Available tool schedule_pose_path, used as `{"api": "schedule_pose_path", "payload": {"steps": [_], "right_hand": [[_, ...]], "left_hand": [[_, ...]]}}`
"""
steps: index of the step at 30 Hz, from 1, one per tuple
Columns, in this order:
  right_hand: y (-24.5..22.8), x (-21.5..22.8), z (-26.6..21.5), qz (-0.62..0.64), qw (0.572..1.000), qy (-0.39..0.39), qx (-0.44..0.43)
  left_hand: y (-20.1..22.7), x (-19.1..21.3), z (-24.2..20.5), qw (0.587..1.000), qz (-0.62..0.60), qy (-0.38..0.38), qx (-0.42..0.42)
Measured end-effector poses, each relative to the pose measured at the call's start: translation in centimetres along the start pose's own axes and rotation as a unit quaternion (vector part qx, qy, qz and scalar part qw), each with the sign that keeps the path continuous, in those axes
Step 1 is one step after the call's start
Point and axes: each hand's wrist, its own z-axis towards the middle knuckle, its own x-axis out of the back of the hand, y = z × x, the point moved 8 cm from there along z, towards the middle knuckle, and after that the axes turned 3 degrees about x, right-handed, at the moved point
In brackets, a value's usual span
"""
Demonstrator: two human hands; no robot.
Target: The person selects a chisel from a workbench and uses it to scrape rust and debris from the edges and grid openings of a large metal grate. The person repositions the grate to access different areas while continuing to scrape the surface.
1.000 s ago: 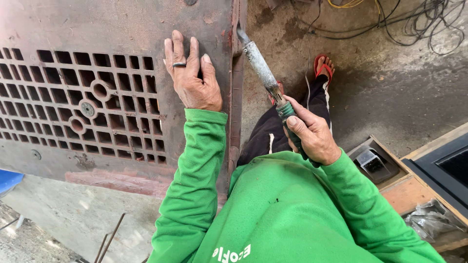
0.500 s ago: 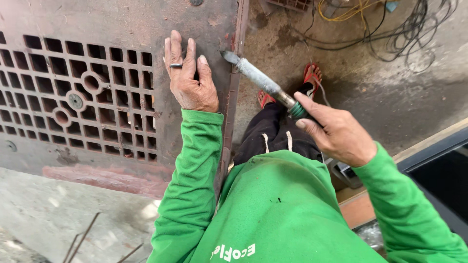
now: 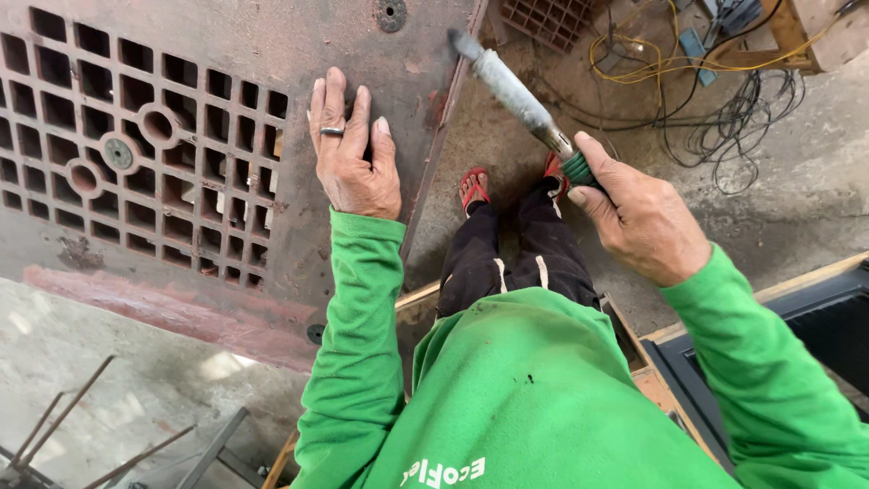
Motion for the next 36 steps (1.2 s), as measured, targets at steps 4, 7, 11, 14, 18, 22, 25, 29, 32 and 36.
{"api": "schedule_pose_path", "payload": {"steps": [4,7,11,14,18,22,25,29,32,36], "right_hand": [[1.8,-3.4,-0.9,0.109,0.993,0.017,0.036],[3.0,-7.4,-2.4,0.195,0.980,0.033,-0.003],[3.9,-10.1,-3.3,0.262,0.961,0.079,-0.026],[5.7,-12.1,-3.6,0.344,0.931,0.064,-0.109],[6.9,-13.5,-3.5,0.382,0.914,0.054,-0.122],[7.9,-13.7,-2.8,0.393,0.910,0.052,-0.120],[8.2,-13.4,-2.7,0.393,0.912,0.042,-0.111],[8.8,-13.2,-2.3,0.410,0.903,0.009,-0.129],[9.2,-12.6,-2.0,0.371,0.922,0.010,-0.111],[9.4,-11.7,-1.6,0.335,0.940,0.007,-0.071]], "left_hand": [[0.1,-0.1,0.6,0.999,0.029,-0.002,-0.013],[0.2,0.2,0.4,0.999,0.036,-0.003,-0.002],[1.5,0.3,1.9,1.000,0.030,-0.007,0.007],[2.6,-0.4,4.7,0.999,0.006,-0.020,-0.041],[2.8,-3.3,8.9,0.989,0.012,-0.057,-0.139],[2.2,-5.5,10.5,0.984,0.033,-0.074,-0.157],[1.9,-5.6,10.5,0.989,-0.018,-0.083,-0.123],[2.5,-5.1,10.8,0.988,-0.011,-0.081,-0.135],[2.3,-5.2,10.8,0.989,-0.013,-0.083,-0.124],[2.0,-5.2,10.9,0.989,-0.023,-0.073,-0.126]]}}
